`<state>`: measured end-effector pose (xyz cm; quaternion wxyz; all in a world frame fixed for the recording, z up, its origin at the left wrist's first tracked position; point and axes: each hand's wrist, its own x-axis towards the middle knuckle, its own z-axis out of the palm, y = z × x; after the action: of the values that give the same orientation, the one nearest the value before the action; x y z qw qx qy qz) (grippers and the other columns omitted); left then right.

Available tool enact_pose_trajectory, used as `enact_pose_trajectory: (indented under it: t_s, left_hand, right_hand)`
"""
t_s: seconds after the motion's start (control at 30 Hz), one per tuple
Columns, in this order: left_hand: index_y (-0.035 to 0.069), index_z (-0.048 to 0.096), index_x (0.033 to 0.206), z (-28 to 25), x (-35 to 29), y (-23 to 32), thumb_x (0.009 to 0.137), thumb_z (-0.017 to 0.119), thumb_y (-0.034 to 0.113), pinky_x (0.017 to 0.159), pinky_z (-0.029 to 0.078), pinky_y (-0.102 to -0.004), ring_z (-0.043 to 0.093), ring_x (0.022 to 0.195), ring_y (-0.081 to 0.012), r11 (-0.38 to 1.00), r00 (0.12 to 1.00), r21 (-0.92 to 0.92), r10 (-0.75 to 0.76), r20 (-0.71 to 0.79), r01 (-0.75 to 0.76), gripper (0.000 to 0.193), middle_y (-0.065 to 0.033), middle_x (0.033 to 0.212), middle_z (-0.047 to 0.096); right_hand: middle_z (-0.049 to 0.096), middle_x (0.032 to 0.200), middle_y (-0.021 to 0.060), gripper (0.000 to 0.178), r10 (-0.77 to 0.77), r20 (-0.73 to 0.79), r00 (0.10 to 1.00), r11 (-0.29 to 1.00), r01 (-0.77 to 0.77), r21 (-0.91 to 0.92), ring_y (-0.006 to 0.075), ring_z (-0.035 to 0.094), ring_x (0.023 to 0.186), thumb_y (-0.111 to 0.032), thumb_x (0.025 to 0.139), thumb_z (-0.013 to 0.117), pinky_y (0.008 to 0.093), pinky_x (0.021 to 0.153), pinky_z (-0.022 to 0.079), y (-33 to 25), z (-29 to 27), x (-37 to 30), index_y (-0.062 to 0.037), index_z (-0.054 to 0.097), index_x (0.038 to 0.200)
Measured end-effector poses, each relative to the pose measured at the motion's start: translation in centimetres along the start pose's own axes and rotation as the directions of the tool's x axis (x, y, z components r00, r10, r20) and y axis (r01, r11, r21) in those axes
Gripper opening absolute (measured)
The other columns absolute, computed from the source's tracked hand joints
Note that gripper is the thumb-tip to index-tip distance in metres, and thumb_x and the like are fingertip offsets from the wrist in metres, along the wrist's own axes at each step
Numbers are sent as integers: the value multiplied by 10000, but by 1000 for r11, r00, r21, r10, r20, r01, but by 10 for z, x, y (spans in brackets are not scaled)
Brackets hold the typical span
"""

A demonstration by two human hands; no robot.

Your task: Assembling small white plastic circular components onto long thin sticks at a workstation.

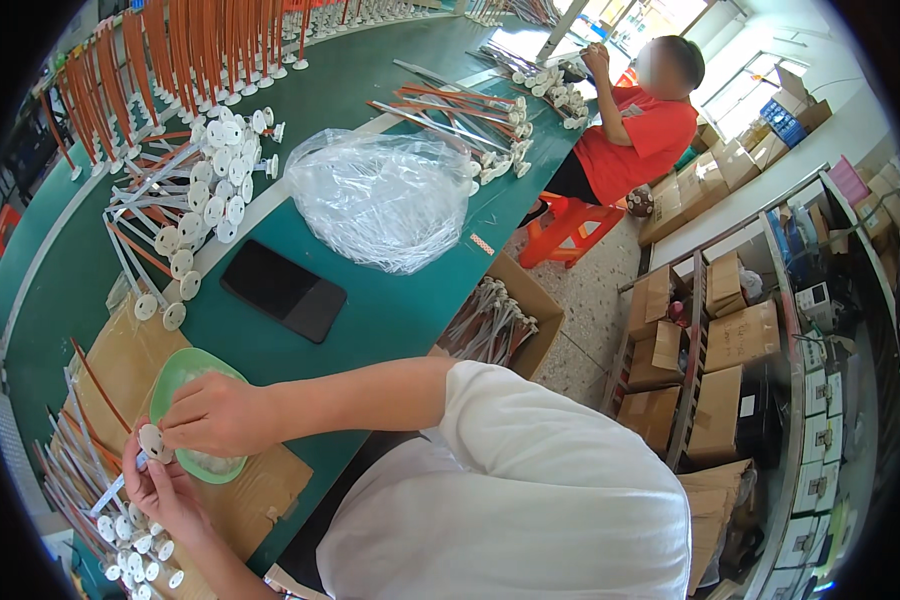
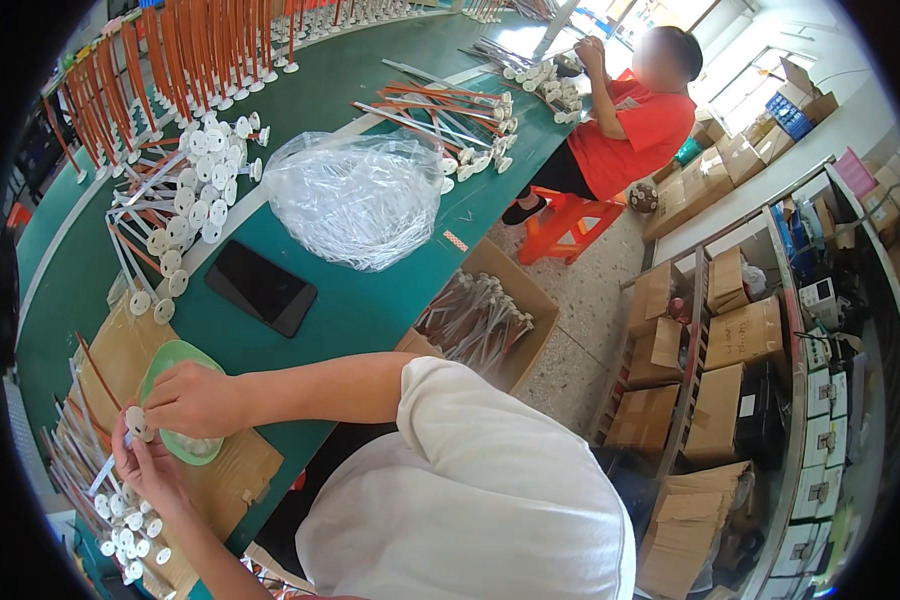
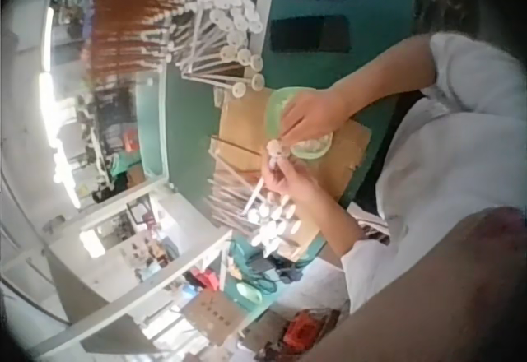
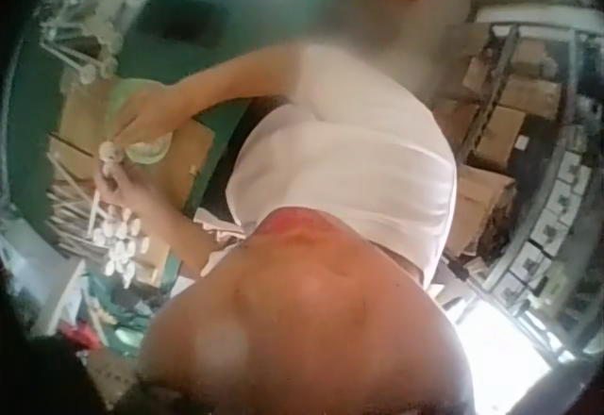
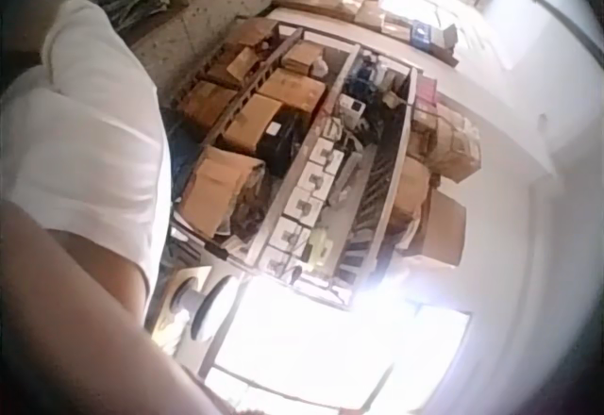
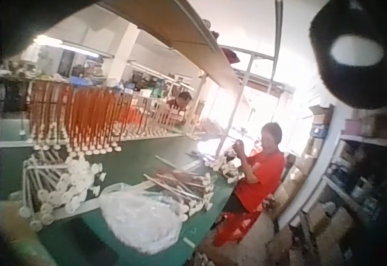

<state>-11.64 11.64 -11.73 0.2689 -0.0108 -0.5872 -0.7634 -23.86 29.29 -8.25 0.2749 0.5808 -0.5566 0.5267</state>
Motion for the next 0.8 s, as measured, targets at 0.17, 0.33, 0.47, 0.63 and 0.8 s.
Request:
enact_pose_trajectory:
  t_s: [0.17,0.33,0.47,0.63,0.8]
  left_hand:
    - [-59,467,1382,-4,0,-2,1007,547,81,1087,455,-399,566,1256,-291,996,999,-85,3,40,0,408,-249,1411,514]
    - [-64,465,1386,-8,0,-5,1013,545,93,1087,454,-413,563,1258,-294,998,997,-66,21,78,-16,413,-247,1405,518]
    - [-115,441,1388,-24,-12,-3,984,608,129,1088,442,-422,558,1257,-309,999,998,-25,-33,-50,32,500,-258,1392,525]
    - [-87,542,1335,25,3,13,957,609,82,1040,477,-401,607,1197,-287,997,999,-73,-19,48,22,419,-212,1292,622]
    - [-83,571,1314,34,6,22,906,630,-21,985,508,-352,655,1120,-238,989,994,-138,62,89,-49,417,-226,1275,638]
  right_hand:
    - [693,915,86,185,-5,33,999,997,2,73,246,629,719,-42,725,716,352,613,530,-1,-3,1,-26,664,901]
    - [684,911,86,178,31,21,999,999,-32,36,252,634,725,-45,730,708,351,621,532,-4,-4,0,-33,662,901]
    - [678,900,70,144,-1,43,999,998,-1,66,250,651,758,-77,764,672,358,654,544,1,2,5,-76,676,908]
    - [729,917,64,99,242,40,969,963,-245,115,236,701,780,-88,790,726,334,662,572,-8,-15,8,-124,749,879]
    - [716,860,92,168,114,93,989,985,-124,120,237,674,693,13,721,758,303,587,534,-6,-9,21,-40,733,878]
